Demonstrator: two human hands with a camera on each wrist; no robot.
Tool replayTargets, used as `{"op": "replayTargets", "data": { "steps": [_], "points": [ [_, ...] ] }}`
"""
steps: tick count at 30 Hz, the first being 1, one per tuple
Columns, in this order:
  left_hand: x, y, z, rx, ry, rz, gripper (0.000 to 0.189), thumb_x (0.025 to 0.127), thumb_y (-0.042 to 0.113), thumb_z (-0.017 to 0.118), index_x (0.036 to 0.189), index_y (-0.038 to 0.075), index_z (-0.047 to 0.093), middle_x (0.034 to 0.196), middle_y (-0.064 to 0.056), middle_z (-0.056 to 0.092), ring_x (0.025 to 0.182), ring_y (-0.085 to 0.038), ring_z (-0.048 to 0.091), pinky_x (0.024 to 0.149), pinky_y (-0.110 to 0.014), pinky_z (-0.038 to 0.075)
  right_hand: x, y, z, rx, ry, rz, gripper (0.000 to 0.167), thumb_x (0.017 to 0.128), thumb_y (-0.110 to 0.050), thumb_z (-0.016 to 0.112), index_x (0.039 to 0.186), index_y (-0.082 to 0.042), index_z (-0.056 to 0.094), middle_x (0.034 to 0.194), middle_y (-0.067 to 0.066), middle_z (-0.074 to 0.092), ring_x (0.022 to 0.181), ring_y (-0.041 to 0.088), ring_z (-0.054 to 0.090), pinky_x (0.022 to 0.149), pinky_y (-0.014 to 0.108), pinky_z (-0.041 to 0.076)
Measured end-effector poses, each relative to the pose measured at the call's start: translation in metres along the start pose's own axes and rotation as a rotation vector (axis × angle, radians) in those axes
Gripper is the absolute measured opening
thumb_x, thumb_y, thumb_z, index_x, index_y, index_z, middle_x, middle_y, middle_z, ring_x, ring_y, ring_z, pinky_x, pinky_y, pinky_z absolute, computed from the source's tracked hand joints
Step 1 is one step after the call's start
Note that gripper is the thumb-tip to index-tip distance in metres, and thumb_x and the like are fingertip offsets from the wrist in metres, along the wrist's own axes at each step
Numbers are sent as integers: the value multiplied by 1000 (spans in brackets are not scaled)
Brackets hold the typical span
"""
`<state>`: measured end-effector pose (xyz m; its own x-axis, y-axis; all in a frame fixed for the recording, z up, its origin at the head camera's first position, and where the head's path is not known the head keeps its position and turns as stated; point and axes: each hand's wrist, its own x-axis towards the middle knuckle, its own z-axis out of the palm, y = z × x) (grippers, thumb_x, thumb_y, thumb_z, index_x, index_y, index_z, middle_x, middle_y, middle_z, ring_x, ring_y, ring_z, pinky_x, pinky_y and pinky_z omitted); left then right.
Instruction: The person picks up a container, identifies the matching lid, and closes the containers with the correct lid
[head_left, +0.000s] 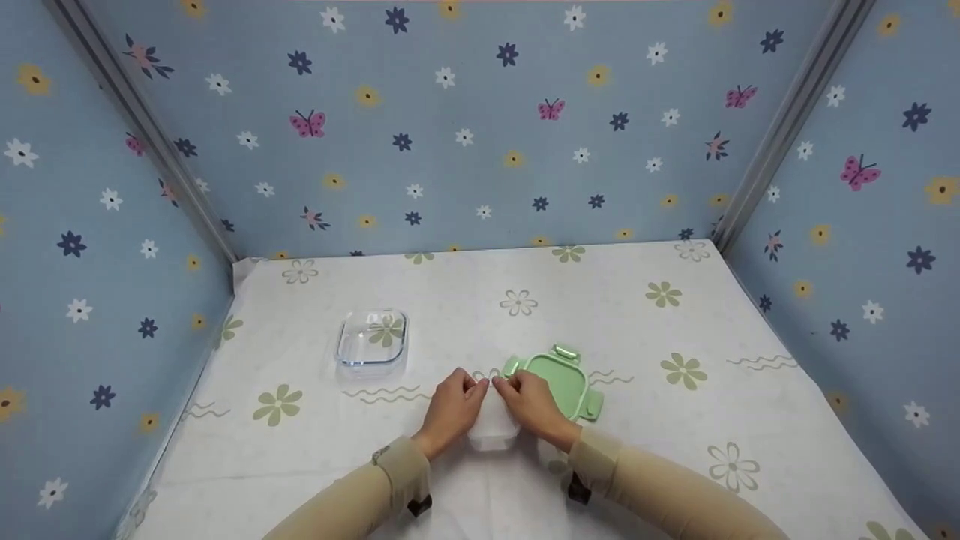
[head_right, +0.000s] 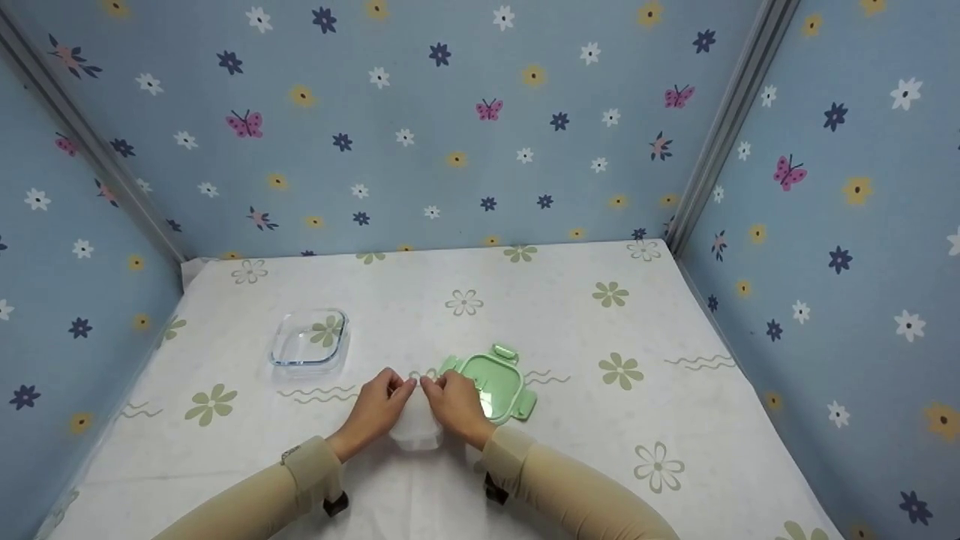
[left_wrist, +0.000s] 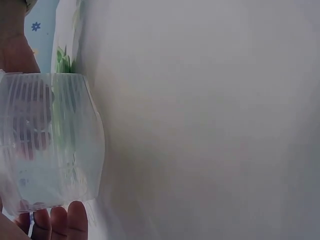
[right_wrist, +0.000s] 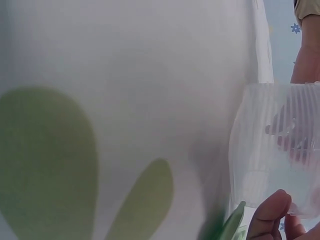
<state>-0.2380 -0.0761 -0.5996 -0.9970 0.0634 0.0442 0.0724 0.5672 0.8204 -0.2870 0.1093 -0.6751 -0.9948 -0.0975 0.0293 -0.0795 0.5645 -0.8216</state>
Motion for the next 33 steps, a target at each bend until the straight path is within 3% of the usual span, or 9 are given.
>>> {"op": "replayTargets", "data": {
  "steps": [6, 11, 14, 17, 21, 22, 24, 29, 33],
  "points": [
    [0, 2, -1, 4, -6, 2, 28, 109, 29, 65, 92, 8, 57, 80, 0, 50, 73, -15, 48, 66, -30, 41, -3, -8, -4, 11, -23, 1, 41, 106, -54, 66, 86, -18, 65, 75, -8, 59, 66, 8, 53, 57, 25, 45],
    [0, 1, -1, -25, -5, -3, 28, 108, 30, 64, 92, 9, 57, 80, -1, 51, 73, -17, 49, 66, -31, 41, -16, -30, -14, 32, -14, -40, 42, 107, -49, 65, 88, -12, 65, 75, -5, 58, 67, 11, 53, 57, 27, 44],
    [2, -7, 2, -35, 21, 60, 33, 109, 35, 63, 90, 10, 56, 78, -1, 51, 70, -17, 48, 63, -32, 40, -21, -38, -18, 36, 1, -94, 43, 108, -46, 64, 88, -9, 64, 74, -4, 57, 66, 12, 52, 56, 28, 42],
    [4, -14, 5, -31, 34, 99, 35, 110, 38, 62, 91, 10, 55, 77, -1, 50, 68, -17, 47, 61, -33, 39, -19, -35, -16, 18, 2, -93, 41, 109, -46, 64, 88, -10, 65, 74, -5, 57, 65, 11, 51, 56, 27, 43],
    [2, -5, 2, -4, 2, 34, 30, 111, 33, 62, 93, 9, 56, 80, -1, 51, 71, -17, 48, 64, -32, 40, -12, -24, -12, 6, -30, -33, 37, 109, -45, 65, 89, -14, 65, 76, -6, 58, 67, 10, 52, 59, 27, 45],
    [2, -4, 2, 3, -4, 21, 29, 111, 32, 62, 94, 9, 56, 80, -1, 50, 72, -17, 48, 65, -32, 40, -9, -16, -9, 4, -28, -49, 37, 109, -47, 64, 89, -16, 64, 77, -7, 57, 69, 9, 52, 60, 27, 44],
    [-1, 2, -1, 6, -21, -16, 27, 110, 29, 62, 94, 9, 56, 81, -1, 50, 73, -16, 48, 66, -31, 40, -16, -31, -16, 20, -45, -38, 36, 110, -42, 63, 91, -12, 64, 78, -4, 57, 70, 12, 52, 61, 29, 44],
    [0, 1, -2, -17, -23, -21, 26, 110, 28, 62, 94, 9, 56, 82, 0, 50, 75, -16, 48, 67, -30, 41, -36, -76, -37, 43, -61, 6, 32, 110, -31, 63, 91, -6, 64, 78, -2, 54, 71, 14, 50, 62, 27, 42],
    [-1, 2, -4, -30, -35, -31, 24, 111, 27, 61, 96, 8, 58, 85, -1, 53, 78, -17, 51, 69, -30, 43, -36, -76, -38, 40, -65, 10, 31, 111, -30, 62, 89, -7, 64, 77, -3, 54, 71, 13, 50, 62, 27, 42]
  ]
}}
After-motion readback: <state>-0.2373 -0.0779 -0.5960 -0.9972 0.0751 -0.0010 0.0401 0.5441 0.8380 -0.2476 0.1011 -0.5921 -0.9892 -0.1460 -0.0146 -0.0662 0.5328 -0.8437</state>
